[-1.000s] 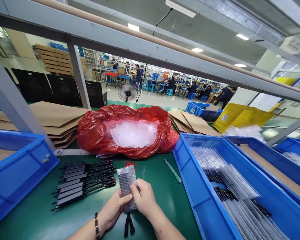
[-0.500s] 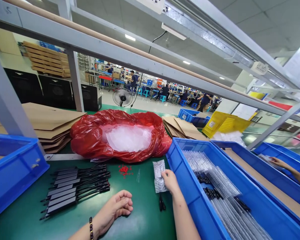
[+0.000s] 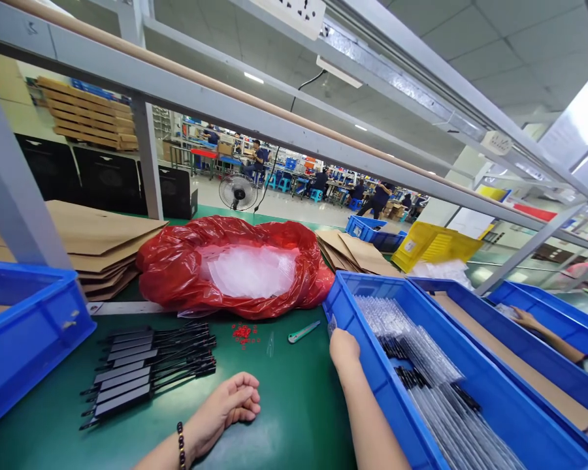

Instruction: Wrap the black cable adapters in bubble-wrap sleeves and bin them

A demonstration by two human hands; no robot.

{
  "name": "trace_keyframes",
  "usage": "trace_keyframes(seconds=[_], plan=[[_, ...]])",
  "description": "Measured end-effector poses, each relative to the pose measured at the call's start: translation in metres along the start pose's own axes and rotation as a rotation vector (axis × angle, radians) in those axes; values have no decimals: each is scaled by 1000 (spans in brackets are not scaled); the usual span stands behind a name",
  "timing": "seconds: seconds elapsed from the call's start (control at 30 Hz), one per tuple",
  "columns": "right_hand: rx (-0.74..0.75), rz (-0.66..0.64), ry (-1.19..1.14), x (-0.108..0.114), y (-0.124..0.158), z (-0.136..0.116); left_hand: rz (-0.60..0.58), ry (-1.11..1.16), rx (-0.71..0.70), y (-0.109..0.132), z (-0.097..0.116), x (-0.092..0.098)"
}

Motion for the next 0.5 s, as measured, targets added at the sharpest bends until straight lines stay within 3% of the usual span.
trace_keyframes(seconds=[0.2,0.5], plan=[[-16,7,141,-4,-1,-6,7,-23,0,1,0,-1],[-6,80,254,17,11,1,14,-46,-10,-1,-2,1]])
Point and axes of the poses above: each hand's wrist, its own y-axis away from the middle knuckle, its own x-axis out of the back of the hand, z = x × y, the point moved 7 cm from there along -y, towards the middle knuckle, and after that the axes turned 12 degrees about y, right-handed, at the moved point
